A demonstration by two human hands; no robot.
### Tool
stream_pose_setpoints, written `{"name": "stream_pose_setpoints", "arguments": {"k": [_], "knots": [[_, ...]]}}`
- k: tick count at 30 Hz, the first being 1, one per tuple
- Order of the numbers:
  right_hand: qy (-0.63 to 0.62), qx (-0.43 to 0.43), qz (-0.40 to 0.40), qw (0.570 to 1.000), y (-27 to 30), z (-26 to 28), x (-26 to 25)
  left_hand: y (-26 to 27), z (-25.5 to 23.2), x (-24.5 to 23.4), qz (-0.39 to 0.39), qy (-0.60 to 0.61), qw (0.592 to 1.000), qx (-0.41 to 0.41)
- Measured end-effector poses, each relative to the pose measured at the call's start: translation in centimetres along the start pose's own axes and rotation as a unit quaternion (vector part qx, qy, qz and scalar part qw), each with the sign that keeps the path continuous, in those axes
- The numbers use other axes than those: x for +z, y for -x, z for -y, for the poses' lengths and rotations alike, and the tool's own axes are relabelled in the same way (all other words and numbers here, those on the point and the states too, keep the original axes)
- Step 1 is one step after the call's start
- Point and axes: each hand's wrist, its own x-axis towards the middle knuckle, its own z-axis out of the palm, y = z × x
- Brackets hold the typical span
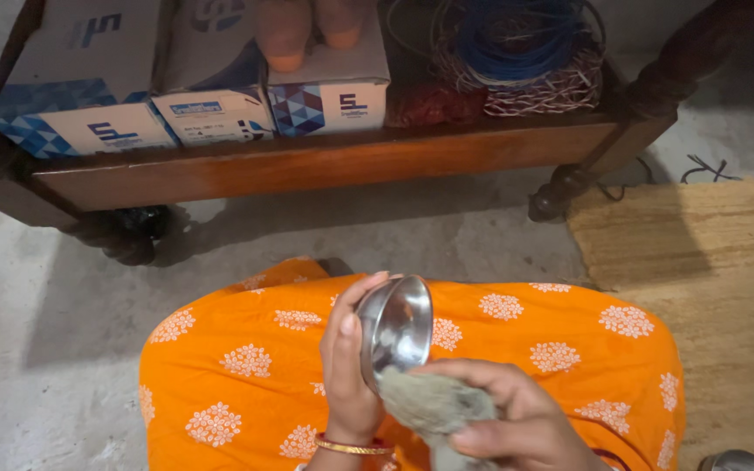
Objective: The person sits on the floor and uses a cloth to polish small stainless steel bowls and plates. They wipe the interior and exterior of each item and place them onto larger trays on a nearby table.
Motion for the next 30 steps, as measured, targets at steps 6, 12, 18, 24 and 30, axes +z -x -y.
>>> {"name": "stream_pose_setpoints", "arguments": {"k": [6,12,18,24,30], "knots": [[0.378,-0.155,-0.187,0.893,-1.0,-0.5,1.3,0.2,0.5,0.7,0.011,0.026,0.998,-0.057],[0.590,-0.298,-0.031,0.750,-1.6,-0.9,1.9,-0.3,-0.2,0.4,-0.015,0.105,0.981,-0.162],[0.776,-0.224,-0.011,0.589,-0.6,1.5,1.0,-0.9,-1.4,-0.6,-0.025,0.147,0.972,-0.179],[0.744,-0.191,-0.234,0.597,-0.2,4.8,-0.4,-0.7,-1.5,-0.3,0.025,0.180,0.963,-0.197],[0.500,-0.146,-0.215,0.826,-0.4,1.9,-1.5,-0.1,-1.1,0.4,-0.034,0.172,0.974,-0.146]]}}
